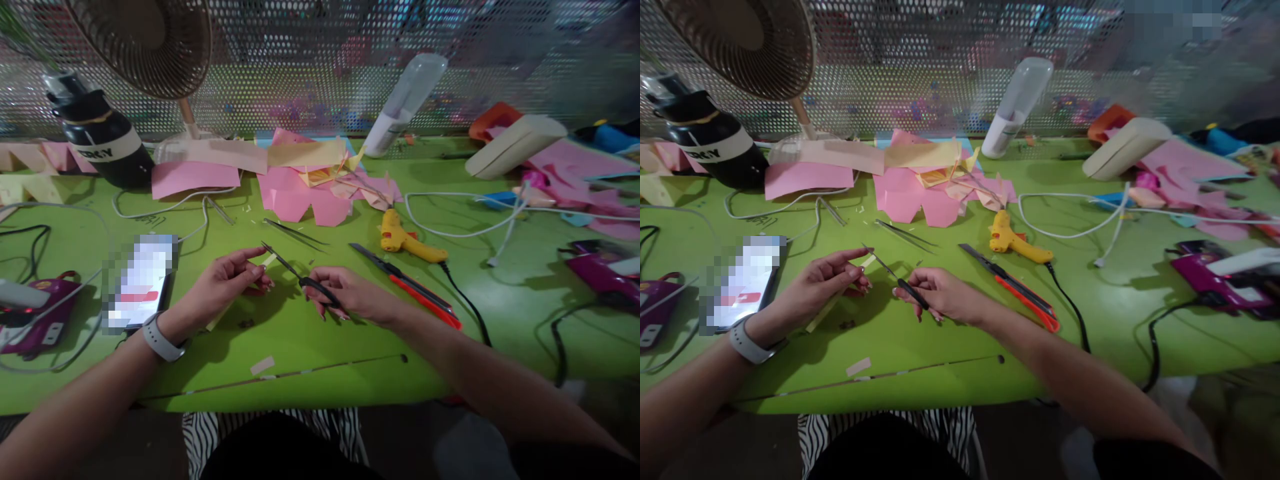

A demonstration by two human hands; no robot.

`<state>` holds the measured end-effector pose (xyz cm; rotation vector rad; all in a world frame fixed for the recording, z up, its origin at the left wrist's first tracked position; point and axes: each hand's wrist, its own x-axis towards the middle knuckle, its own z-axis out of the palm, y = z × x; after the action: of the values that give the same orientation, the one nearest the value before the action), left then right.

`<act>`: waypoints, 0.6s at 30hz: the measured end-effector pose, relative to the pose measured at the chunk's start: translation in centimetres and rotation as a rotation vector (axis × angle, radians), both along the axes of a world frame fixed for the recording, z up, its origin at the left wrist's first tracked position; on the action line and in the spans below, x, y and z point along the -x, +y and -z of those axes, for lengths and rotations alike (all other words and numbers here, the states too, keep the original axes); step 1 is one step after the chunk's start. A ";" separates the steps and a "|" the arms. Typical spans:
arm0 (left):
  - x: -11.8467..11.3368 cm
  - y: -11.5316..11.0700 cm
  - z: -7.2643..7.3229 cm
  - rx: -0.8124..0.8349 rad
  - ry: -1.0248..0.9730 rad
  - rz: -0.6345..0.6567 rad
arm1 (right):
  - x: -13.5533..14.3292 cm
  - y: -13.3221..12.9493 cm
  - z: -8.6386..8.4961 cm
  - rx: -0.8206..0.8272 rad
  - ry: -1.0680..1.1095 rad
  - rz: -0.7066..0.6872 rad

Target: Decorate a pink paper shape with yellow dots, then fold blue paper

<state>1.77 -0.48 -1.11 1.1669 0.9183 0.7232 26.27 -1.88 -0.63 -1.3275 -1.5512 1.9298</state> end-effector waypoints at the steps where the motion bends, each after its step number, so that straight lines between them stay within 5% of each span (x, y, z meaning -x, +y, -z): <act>1: 0.0 0.0 0.0 0.005 -0.002 0.000 | 0.0 0.0 0.0 0.001 0.001 0.002; 18: -0.1 0.0 -0.1 0.017 0.051 -0.010 | 0.0 0.0 0.1 0.010 -0.002 0.039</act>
<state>1.85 -0.47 -0.96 1.1711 0.9719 0.6951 26.25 -1.88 -0.76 -1.3544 -1.5068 1.9161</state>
